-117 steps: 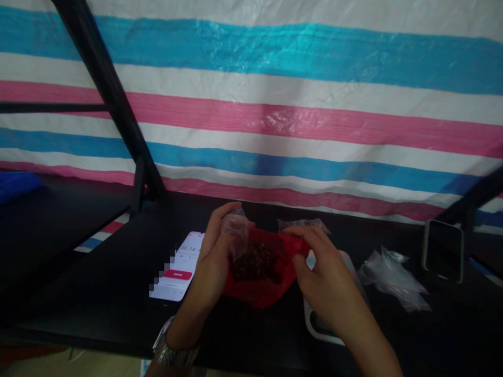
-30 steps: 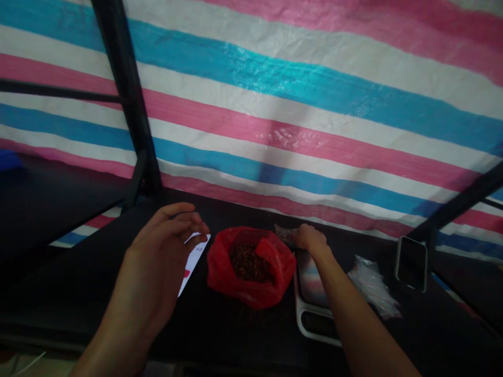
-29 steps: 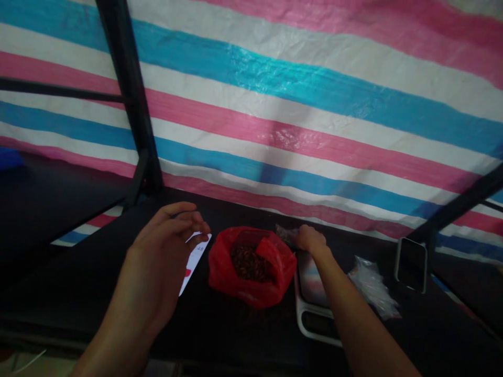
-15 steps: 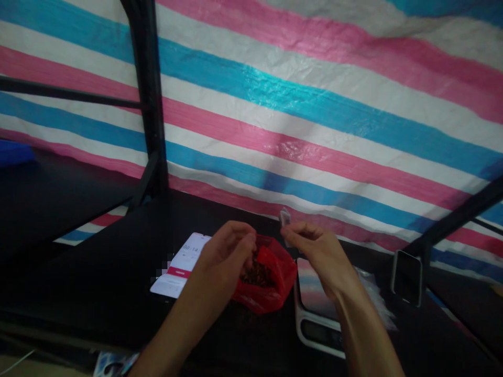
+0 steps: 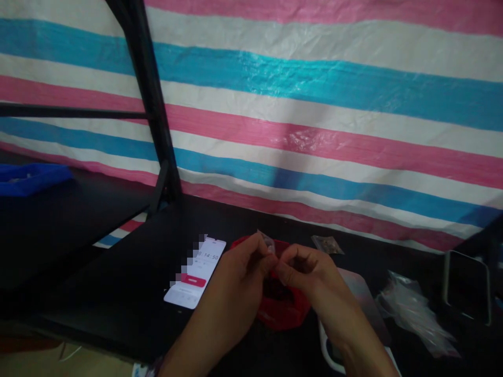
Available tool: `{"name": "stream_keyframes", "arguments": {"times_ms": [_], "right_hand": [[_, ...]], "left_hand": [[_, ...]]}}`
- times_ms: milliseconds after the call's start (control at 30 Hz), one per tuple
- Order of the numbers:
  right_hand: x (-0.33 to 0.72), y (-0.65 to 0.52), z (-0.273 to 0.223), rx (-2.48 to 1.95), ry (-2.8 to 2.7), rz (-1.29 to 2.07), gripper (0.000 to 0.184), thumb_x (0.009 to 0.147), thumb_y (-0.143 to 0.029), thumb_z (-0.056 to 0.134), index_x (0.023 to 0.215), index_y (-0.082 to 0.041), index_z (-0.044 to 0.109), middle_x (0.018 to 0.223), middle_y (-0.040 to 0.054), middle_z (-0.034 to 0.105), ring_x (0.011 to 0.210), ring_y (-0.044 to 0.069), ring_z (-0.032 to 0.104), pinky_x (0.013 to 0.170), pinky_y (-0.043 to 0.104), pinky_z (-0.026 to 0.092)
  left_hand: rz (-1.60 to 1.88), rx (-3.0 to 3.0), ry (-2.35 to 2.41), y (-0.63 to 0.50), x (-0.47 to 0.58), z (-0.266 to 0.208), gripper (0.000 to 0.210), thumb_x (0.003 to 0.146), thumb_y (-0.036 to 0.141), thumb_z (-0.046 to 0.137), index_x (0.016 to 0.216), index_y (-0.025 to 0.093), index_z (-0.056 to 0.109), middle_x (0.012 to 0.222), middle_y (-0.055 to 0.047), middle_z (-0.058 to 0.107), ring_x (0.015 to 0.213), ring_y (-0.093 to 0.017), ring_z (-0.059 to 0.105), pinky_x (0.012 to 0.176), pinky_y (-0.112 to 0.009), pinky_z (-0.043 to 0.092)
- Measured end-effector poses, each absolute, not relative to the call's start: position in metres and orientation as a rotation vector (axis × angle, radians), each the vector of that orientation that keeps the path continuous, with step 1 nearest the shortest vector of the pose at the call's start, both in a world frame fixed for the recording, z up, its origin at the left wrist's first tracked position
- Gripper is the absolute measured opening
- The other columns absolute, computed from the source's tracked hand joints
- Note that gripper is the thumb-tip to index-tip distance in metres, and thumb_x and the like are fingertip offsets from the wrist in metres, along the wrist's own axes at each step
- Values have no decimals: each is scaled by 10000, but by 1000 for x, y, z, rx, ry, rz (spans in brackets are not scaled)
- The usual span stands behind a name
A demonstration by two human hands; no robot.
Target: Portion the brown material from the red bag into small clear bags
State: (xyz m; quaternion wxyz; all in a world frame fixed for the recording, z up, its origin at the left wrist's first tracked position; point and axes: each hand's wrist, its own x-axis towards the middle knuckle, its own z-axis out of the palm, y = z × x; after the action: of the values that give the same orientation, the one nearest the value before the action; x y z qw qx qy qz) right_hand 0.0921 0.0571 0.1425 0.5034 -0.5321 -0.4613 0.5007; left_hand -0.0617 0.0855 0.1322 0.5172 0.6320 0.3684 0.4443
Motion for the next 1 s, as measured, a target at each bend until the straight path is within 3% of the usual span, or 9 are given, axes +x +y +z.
{"name": "stream_keyframes", "arguments": {"times_ms": [133,300,500,667,1000], "right_hand": [[89,61,134,-1358,-1121,1074,273,707,-437,803,659,-211,657,656,-14,615,624,148,521,582,272,398],[96,59,137,-1476,-1034,631,246,777,-456,718,698,-227,669,667,-1,627,633,175,548,565,281,419],[85,47,153,-1428,-1399,829,231,920,-393,655,908,-243,831,926,46,814,811,203,730,739,296,555],[88,45,150,-1419,-1430,886,171,914,-376,703,915,-276,841,989,21,840,798,190,748,701,277,550],[77,52,138,-1535,-1367,591,164,901,-312,662,785,-245,757,766,17,783,664,195,730,606,295,532]], "left_hand": [[1065,1714,1133,80,-60,133,259,990,269,536,732,252,546,653,27,607,595,-168,550,555,-283,364],[1105,1668,1189,76,-65,138,275,974,346,560,717,258,601,691,-15,682,635,-209,652,580,-305,444],[1088,1556,1096,77,-63,144,271,952,429,600,753,252,653,688,9,662,641,-188,639,610,-286,497],[1064,1543,1089,81,-64,141,213,946,391,612,812,244,689,728,21,664,678,-168,644,613,-254,478],[1058,1742,1174,79,-63,129,240,1018,363,545,827,259,647,795,-3,707,692,-189,648,613,-281,464]]}}
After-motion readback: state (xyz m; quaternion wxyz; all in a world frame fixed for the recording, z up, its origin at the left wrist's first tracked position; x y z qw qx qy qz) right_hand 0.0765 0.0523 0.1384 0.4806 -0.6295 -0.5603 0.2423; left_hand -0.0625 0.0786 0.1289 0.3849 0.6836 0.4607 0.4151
